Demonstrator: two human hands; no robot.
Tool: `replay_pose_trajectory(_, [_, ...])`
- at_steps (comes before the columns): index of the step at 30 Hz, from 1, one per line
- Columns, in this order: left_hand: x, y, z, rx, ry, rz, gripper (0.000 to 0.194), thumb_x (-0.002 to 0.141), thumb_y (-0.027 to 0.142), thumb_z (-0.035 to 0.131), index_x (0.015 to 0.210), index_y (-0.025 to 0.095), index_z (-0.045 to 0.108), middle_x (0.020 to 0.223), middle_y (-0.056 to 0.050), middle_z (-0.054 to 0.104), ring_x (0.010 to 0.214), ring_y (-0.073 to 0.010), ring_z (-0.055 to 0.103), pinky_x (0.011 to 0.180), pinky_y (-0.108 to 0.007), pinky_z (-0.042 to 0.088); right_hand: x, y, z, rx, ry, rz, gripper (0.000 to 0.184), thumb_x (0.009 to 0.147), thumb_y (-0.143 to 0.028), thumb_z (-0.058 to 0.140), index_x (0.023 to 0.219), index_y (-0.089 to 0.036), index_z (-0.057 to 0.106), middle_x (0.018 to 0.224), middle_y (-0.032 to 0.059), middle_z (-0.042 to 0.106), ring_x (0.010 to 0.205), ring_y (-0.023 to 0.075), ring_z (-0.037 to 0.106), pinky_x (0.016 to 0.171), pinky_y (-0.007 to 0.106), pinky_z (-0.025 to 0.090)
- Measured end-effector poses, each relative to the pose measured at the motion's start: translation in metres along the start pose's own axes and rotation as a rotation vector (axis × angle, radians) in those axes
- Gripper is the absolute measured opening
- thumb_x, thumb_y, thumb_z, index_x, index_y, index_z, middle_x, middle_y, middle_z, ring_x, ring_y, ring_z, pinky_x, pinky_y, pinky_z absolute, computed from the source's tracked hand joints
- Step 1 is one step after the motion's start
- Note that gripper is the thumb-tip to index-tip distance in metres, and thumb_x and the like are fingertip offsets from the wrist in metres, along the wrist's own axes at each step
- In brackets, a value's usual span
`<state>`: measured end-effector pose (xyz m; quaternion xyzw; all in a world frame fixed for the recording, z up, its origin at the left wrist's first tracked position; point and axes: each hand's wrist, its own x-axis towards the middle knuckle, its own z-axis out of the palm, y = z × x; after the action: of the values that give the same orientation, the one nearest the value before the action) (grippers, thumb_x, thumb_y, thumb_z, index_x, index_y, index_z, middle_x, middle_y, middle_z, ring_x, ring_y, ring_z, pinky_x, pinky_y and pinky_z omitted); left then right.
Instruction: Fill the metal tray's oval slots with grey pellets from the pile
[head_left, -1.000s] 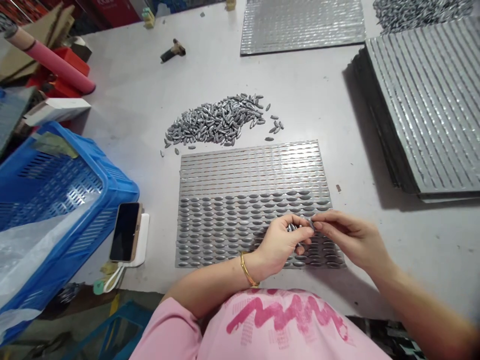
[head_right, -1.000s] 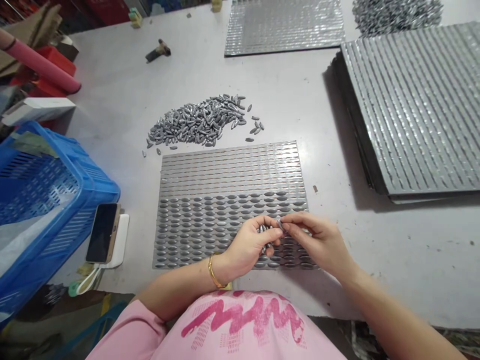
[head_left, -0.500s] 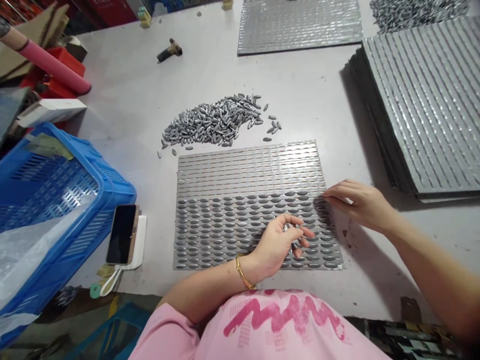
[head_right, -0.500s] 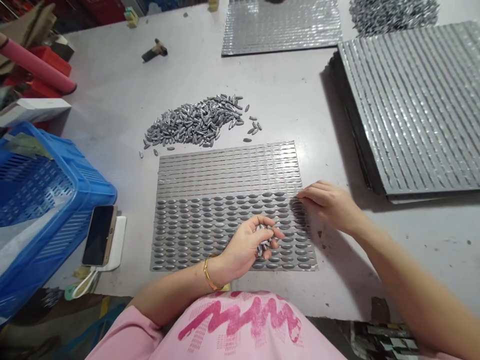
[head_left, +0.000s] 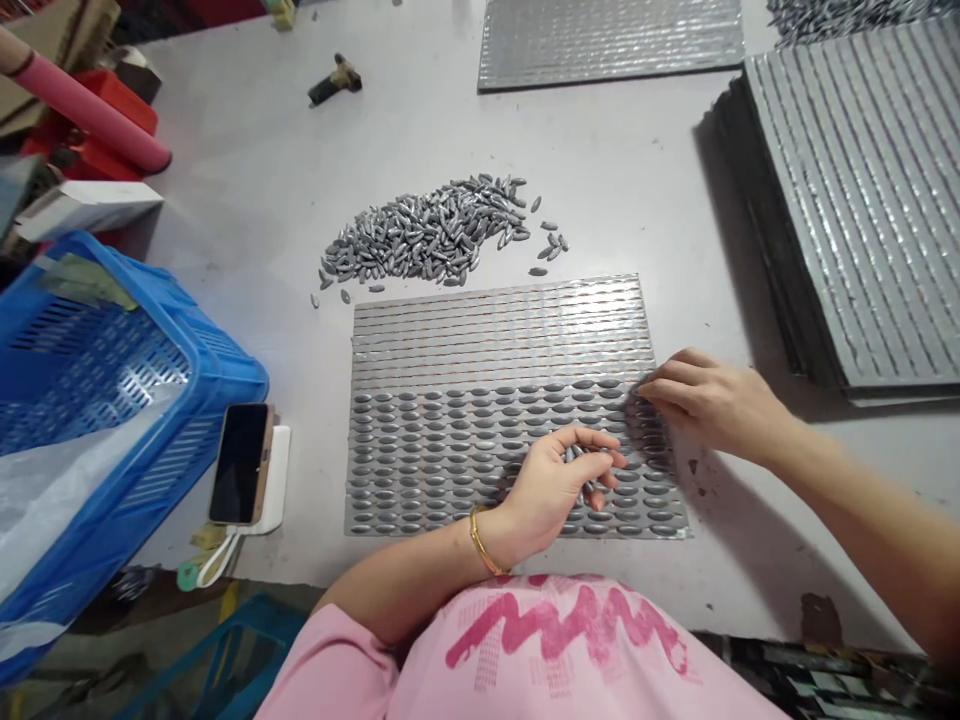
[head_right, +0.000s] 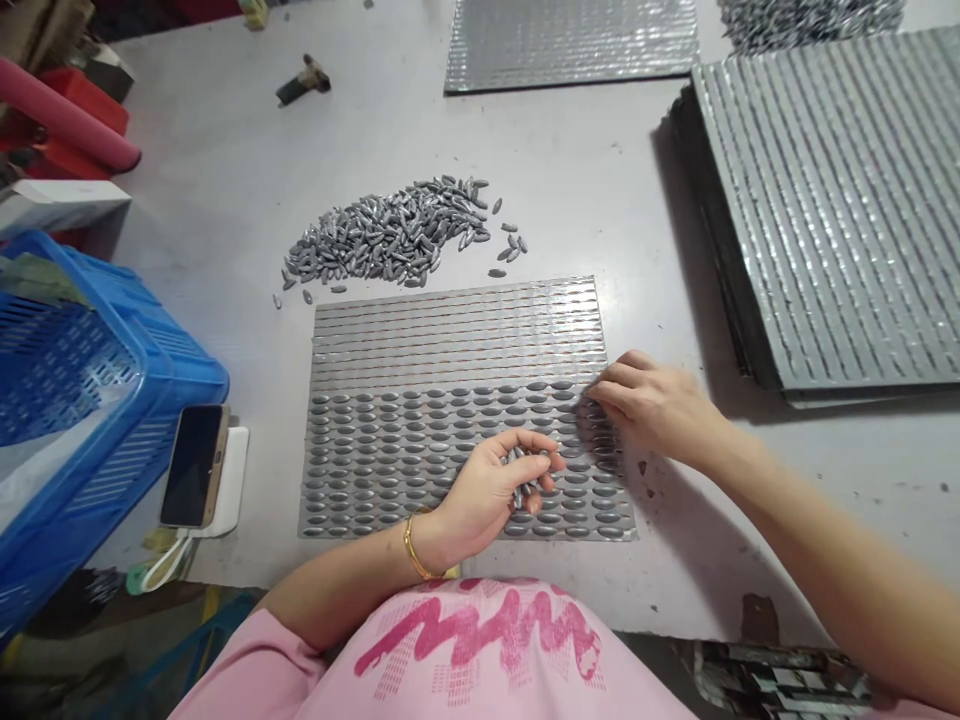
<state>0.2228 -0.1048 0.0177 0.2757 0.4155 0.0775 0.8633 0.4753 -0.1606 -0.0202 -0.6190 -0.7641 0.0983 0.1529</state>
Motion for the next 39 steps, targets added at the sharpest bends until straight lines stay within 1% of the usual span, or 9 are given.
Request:
replay_pose_trajectory(6, [0.003,-0.002,-0.004,-0.044,-0.001,0.017,0.022,0.075,0.025,0.072,0.094,0.013,0.07,0.092,-0.008,0.068,0.069,-0.0105,0.058,0.05,-0.021,0.039,0.002,0.001,-0.004,-0.095,-0.04,-0.112,0.023,0.096,-0.018,0.049,0.096,-0.023,0.072,0.096,0.0052,0.074,0.087,0.0205,0.063,0.062,0.032,0.044])
replay_pose_trajectory(13, [0.004,0.002,-0.004,-0.118,0.059,0.0,0.033,0.073,0.017,0.067,0.105,0.016,0.061,0.091,-0.007,0.07,0.069,-0.0111,0.061,0.052,-0.021,0.042,0.002,-0.008,-0.008,-0.057,-0.071,-0.064,0.022,0.095,-0.02,0.051,0.095,-0.024,0.073,0.095,0.0075,0.074,0.088,0.0239,0.065,0.067,0.036,0.049])
replay_pose_trajectory(17, [0.002,0.004,-0.002,-0.118,0.088,0.014,0.036,0.071,0.016,0.068,0.102,0.019,0.051,0.093,-0.007,0.072,0.068,-0.0119,0.063,0.053,-0.021,0.043,0.006,-0.035,-0.014,0.269,0.032,0.043,0.027,0.095,-0.026,0.055,0.118,-0.027,0.069,0.101,0.0079,0.074,0.091,0.0234,0.066,0.074,0.037,0.055])
replay_pose_trajectory(20, [0.003,0.002,-0.001,-0.093,0.063,0.026,0.037,0.07,0.015,0.069,0.103,0.018,0.052,0.085,-0.004,0.068,0.069,-0.0128,0.064,0.052,-0.021,0.043,0.01,-0.062,-0.018,0.554,-0.021,0.027,0.035,0.095,-0.028,0.057,0.129,-0.029,0.064,0.11,0.0083,0.071,0.098,0.0215,0.067,0.08,0.035,0.057])
replay_pose_trajectory(25, [0.005,0.003,0.0,-0.071,0.025,0.012,0.029,0.073,0.019,0.069,0.098,0.017,0.055,0.079,-0.001,0.064,0.066,-0.013,0.065,0.05,-0.021,0.043,0.015,-0.076,-0.017,0.662,-0.044,0.01,0.019,0.096,-0.025,0.056,0.105,-0.027,0.073,0.098,0.0069,0.072,0.091,0.0181,0.068,0.076,0.031,0.057])
replay_pose_trajectory(29, [0.006,0.003,-0.002,-0.084,0.012,-0.002,0.027,0.077,0.034,0.073,0.093,0.016,0.06,0.087,-0.005,0.066,0.067,-0.0127,0.064,0.05,-0.021,0.042,0.009,-0.072,-0.013,0.747,0.003,0.177,0.015,0.095,-0.03,0.058,0.094,-0.026,0.072,0.092,0.0051,0.073,0.084,0.0184,0.069,0.074,0.031,0.057])
replay_pose_trajectory(32, [0.006,0.0,-0.003,-0.065,0.025,0.001,0.032,0.07,0.033,0.08,0.089,0.015,0.062,0.084,-0.005,0.067,0.067,-0.0104,0.06,0.05,-0.02,0.04,0.003,-0.073,-0.01,0.791,0.021,0.299,0.017,0.094,-0.035,0.059,0.09,-0.024,0.072,0.087,0.0044,0.074,0.079,0.0185,0.069,0.071,0.031,0.056])
replay_pose_trajectory(36, [0.008,-0.001,-0.001,-0.007,0.037,0.021,0.036,0.064,0.034,0.085,0.086,0.014,0.063,0.069,-0.001,0.061,0.06,-0.0086,0.054,0.05,-0.02,0.038,-0.005,-0.074,-0.009,0.824,-0.082,0.317,0.02,0.094,-0.038,0.06,0.09,-0.023,0.072,0.084,0.0035,0.073,0.075,0.0174,0.067,0.068,0.03,0.055])
replay_pose_trajectory(39, [0.009,0.002,0.002,0.031,0.023,0.034,0.038,0.064,0.034,0.085,0.089,0.014,0.065,0.07,-0.001,0.061,0.06,-0.0085,0.054,0.048,-0.02,0.037,-0.008,-0.063,-0.011,0.87,-0.136,0.308,0.019,0.093,-0.038,0.061,0.09,-0.023,0.072,0.085,0.0038,0.073,0.077,0.0181,0.067,0.068,0.03,0.055])
